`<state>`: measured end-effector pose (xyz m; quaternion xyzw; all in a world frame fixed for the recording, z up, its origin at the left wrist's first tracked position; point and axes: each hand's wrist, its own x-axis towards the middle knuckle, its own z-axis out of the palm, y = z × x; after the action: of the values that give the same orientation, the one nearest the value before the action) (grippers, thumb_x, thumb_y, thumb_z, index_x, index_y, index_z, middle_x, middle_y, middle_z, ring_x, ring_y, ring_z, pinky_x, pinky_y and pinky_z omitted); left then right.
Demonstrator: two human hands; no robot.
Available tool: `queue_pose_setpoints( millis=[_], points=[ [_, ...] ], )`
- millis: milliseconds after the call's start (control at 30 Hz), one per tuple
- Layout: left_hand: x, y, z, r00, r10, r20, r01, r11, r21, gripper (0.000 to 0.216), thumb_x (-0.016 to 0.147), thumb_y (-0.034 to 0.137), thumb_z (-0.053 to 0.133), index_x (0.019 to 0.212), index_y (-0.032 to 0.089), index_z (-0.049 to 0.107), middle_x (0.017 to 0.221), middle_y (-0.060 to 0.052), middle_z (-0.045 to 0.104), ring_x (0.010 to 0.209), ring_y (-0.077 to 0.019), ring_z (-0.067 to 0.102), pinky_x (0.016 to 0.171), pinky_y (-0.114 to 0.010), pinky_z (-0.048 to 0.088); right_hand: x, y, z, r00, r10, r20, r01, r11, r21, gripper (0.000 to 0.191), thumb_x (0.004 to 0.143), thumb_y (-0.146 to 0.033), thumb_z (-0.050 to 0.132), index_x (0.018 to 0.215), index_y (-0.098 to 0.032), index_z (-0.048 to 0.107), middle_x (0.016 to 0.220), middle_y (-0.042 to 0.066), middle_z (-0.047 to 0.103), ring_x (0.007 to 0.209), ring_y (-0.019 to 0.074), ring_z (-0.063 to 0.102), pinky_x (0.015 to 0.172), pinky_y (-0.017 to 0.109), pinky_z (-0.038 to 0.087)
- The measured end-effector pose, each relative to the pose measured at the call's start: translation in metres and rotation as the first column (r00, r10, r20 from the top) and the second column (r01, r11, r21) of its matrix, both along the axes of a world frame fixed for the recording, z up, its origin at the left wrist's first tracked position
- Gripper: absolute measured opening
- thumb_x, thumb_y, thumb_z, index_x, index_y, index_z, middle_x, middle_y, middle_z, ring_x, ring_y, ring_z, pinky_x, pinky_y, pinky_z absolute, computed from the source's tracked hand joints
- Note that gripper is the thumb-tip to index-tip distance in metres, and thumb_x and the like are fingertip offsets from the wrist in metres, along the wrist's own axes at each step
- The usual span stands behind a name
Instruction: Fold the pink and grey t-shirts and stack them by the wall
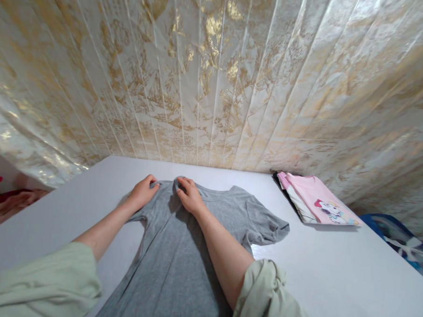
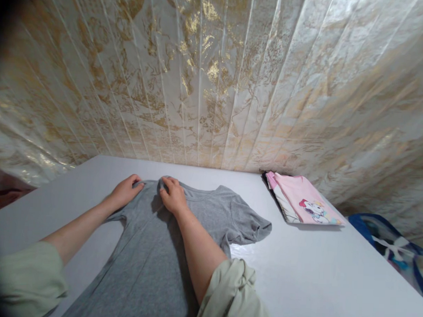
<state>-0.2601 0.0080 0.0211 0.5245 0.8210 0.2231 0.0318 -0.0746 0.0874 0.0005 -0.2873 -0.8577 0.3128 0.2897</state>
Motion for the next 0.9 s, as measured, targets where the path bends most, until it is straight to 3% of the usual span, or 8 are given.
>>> queue_pose_setpoints(
  millis=[167, 267, 400, 500, 600, 667, 767, 900],
  points=[
    [-0.001, 0.006, -0.002, 0.995, -0.006, 0.097, 0.007, 1.000, -0.011, 0.037, 0.077, 0.042, 0.049, 0.104, 0.019, 0.059, 0.105, -0.007, 0.070, 0.100, -0.0215, 0.065, 0.085, -0.029, 0.049, -0.002, -0.010, 0.006, 0.983, -0.017, 0.182, -0.003, 0.994, 0.112, 0.043, 0.092, -0.034, 0.052, 0.134, -0.030, 0.053, 0.138, 0.007, 0.052, 0.133, 0.0229, 0.039, 0.113, 0.047, 0.024],
    [-0.002, 0.013, 0.000, 0.990, -0.018, 0.141, 0.024, 0.999, -0.040, 0.030, 0.077, 0.044, 0.050, 0.091, 0.021, 0.065, 0.097, -0.004, 0.074, 0.096, -0.0201, 0.067, 0.084, -0.026, 0.049, -0.001, -0.007, 0.007, 0.999, -0.024, 0.033, 0.023, 0.999, 0.038, 0.032, 0.095, -0.026, 0.044, 0.121, -0.026, 0.062, 0.126, 0.004, 0.061, 0.121, 0.0177, 0.051, 0.108, 0.037, 0.032],
    [-0.007, 0.019, 0.004, 0.988, 0.093, 0.119, -0.088, 0.995, -0.048, 0.025, 0.080, 0.036, 0.045, 0.083, 0.021, 0.064, 0.095, -0.004, 0.074, 0.093, -0.0206, 0.067, 0.082, -0.027, 0.049, 0.002, 0.003, 0.006, 0.959, -0.227, -0.172, 0.199, 0.966, -0.165, 0.034, 0.096, -0.019, 0.034, 0.107, -0.017, 0.065, 0.110, 0.008, 0.065, 0.107, 0.0152, 0.058, 0.095, 0.026, 0.042],
    [-0.010, 0.019, 0.003, 0.972, 0.220, 0.077, -0.216, 0.975, -0.056, 0.025, 0.081, 0.031, 0.042, 0.088, 0.021, 0.064, 0.100, -0.009, 0.072, 0.094, -0.0263, 0.066, 0.080, -0.035, 0.049, 0.003, 0.004, 0.005, 0.944, -0.294, -0.151, 0.269, 0.948, -0.169, 0.033, 0.095, -0.016, 0.034, 0.103, -0.017, 0.066, 0.107, 0.008, 0.065, 0.106, 0.0157, 0.058, 0.095, 0.025, 0.042],
    [-0.007, 0.022, 0.002, 0.964, 0.265, 0.033, -0.262, 0.962, -0.071, 0.025, 0.079, 0.030, 0.045, 0.090, 0.022, 0.066, 0.102, -0.013, 0.070, 0.096, -0.0331, 0.065, 0.080, -0.045, 0.048, 0.003, -0.004, 0.005, 0.968, -0.252, -0.010, 0.251, 0.966, -0.053, 0.029, 0.093, -0.018, 0.040, 0.103, -0.020, 0.067, 0.110, 0.006, 0.064, 0.102, 0.0165, 0.060, 0.093, 0.026, 0.043],
    [-0.002, 0.027, 0.002, 0.975, 0.221, 0.013, -0.220, 0.974, -0.056, 0.028, 0.079, 0.028, 0.045, 0.097, 0.023, 0.066, 0.108, -0.012, 0.068, 0.102, -0.0316, 0.063, 0.086, -0.046, 0.048, 0.002, -0.011, 0.007, 0.974, -0.210, 0.088, 0.209, 0.978, 0.022, 0.028, 0.094, -0.022, 0.043, 0.106, -0.023, 0.068, 0.114, 0.005, 0.064, 0.102, 0.0174, 0.060, 0.092, 0.028, 0.043],
    [0.009, 0.036, 0.001, 0.999, 0.051, 0.012, -0.051, 0.998, -0.025, 0.031, 0.080, 0.028, 0.048, 0.104, 0.023, 0.066, 0.114, -0.008, 0.066, 0.107, -0.0226, 0.062, 0.094, -0.035, 0.045, 0.003, -0.016, 0.012, 0.970, -0.179, 0.164, 0.168, 0.983, 0.079, 0.030, 0.095, -0.028, 0.043, 0.112, -0.026, 0.067, 0.116, 0.005, 0.065, 0.106, 0.0188, 0.060, 0.092, 0.031, 0.043],
    [0.017, 0.044, 0.000, 0.991, -0.129, 0.028, 0.129, 0.992, -0.005, 0.018, 0.074, 0.031, 0.057, 0.086, 0.022, 0.066, 0.095, -0.004, 0.068, 0.096, -0.0199, 0.063, 0.090, -0.030, 0.047, 0.004, -0.014, 0.016, 0.967, -0.186, 0.175, 0.175, 0.982, 0.074, 0.031, 0.096, -0.028, 0.041, 0.117, -0.028, 0.064, 0.119, 0.003, 0.064, 0.109, 0.0191, 0.059, 0.093, 0.032, 0.043]
  ],
)
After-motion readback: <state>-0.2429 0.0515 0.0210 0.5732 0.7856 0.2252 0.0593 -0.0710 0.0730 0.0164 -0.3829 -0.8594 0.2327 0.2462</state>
